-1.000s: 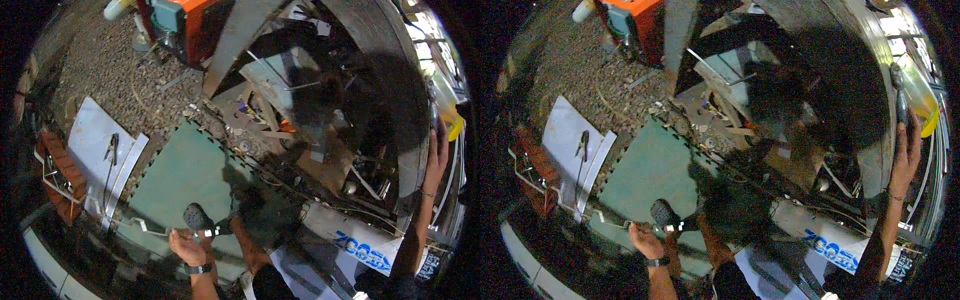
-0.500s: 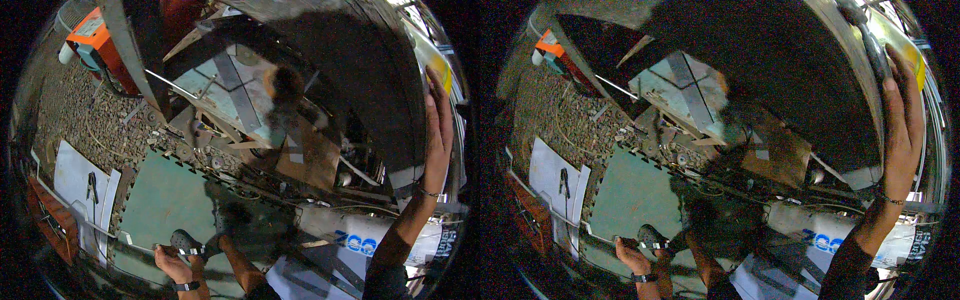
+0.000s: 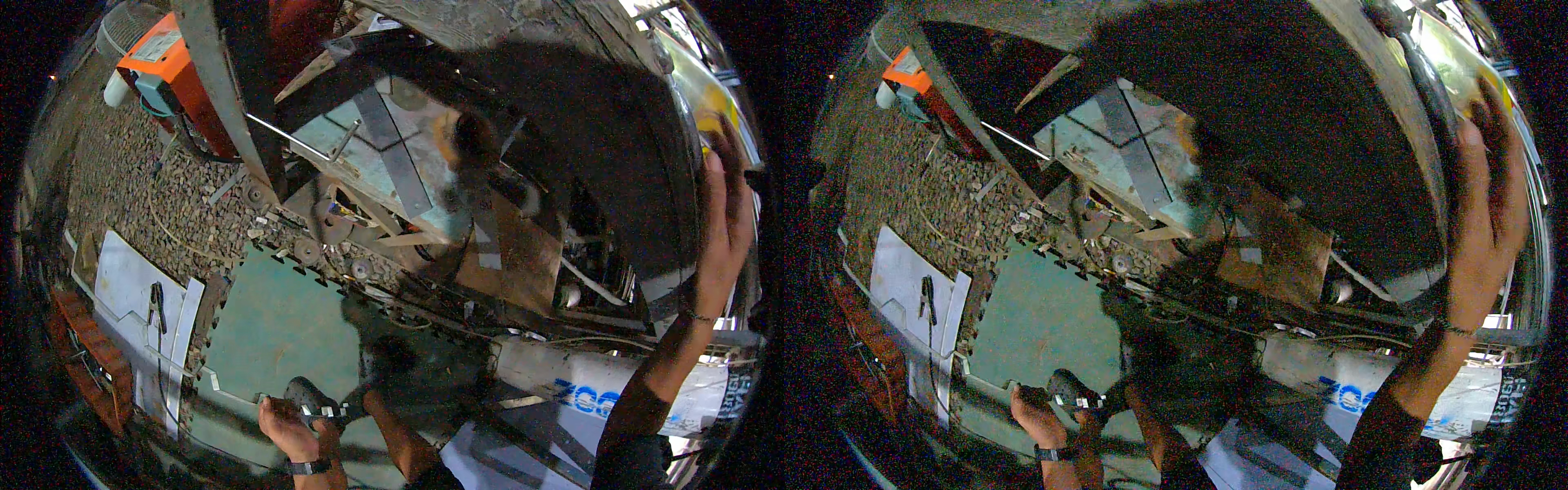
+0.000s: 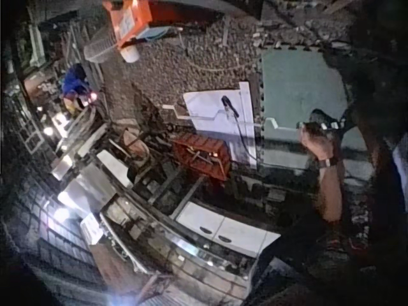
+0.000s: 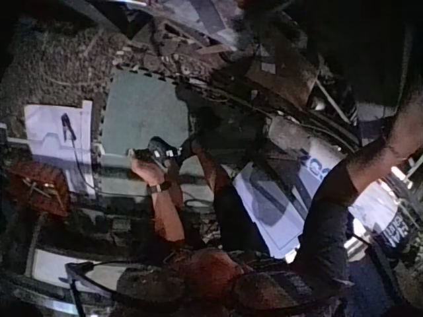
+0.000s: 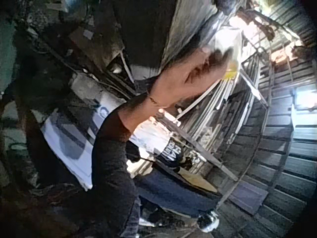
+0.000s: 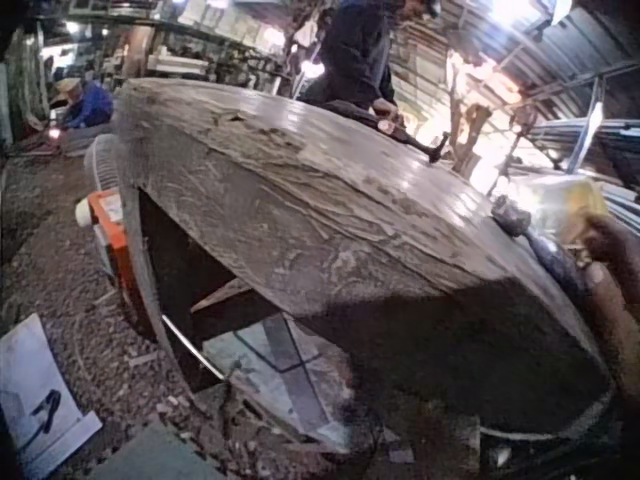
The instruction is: The person uses pliers to bend a thin metal wire into a zigzag shape. They repeatedly grip the wire and bend it at intervals, creating a series of angled segments. The person places the finished wire onto a metal frame structure.
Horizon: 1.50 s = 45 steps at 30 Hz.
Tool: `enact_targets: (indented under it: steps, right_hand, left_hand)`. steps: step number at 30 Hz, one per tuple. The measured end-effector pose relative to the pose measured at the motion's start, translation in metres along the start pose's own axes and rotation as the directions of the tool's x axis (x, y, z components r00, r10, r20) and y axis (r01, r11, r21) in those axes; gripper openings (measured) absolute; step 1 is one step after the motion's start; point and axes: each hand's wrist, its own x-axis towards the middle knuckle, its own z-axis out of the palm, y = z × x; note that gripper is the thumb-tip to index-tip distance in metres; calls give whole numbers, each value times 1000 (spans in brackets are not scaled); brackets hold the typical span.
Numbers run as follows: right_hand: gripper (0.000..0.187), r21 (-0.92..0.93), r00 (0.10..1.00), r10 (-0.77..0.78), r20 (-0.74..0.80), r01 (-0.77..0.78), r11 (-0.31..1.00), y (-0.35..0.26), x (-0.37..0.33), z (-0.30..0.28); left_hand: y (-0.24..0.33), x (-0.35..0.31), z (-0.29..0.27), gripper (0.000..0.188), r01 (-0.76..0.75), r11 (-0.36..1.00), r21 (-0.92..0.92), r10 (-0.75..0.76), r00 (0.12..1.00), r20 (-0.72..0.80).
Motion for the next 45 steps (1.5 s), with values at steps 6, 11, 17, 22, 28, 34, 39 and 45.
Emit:
enact_targets:
  steps: [6, 11, 17, 22, 28, 34, 39, 45]
  right_hand:
    - [35, 507, 832, -327, 448, 65, 859, -72, -127, 1]
    - [46, 311, 701, 476, 532, -684, 660, 13, -168, 174]
    - [27, 266, 636, 464, 617, -723, 637, -68, -234, 166]
    - [20, 140, 320, 498, 806, -920, 365, -197, -392, 107]
    - [36, -52, 160, 482, 861, -916, 398, -211, -588, 100]
    - [34, -98, 116, 347, 931, -834, 543, -217, -494, 113]
    - [30, -18, 55, 357, 933, -980, 199, -227, -513, 118]
    - [41, 118, 183, 213, 960, -952, 283, -238, -513, 115]
  left_hand:
    - [-2, 4, -9, 25, -19, 1000, 11, 18, 994, 105]
    - [6, -1, 8, 27, 15, 1000, -12, -15, 998, 68]
    - [9, -3, 6, 25, 30, 999, -27, -29, 998, 47]
    - [13, 1, 20, 25, 11, 1000, 8, -12, 999, 40]
    - [0, 21, -3, 22, 9, 1000, -13, -8, 996, 90]
    - [-1, 17, 4, 24, 27, 999, 27, -29, 996, 81]
    - [-1, 19, 2, 25, -32, 998, 57, 23, 988, 156]
    - [-7, 25, -10, 27, 23, 999, 29, -27, 987, 160]
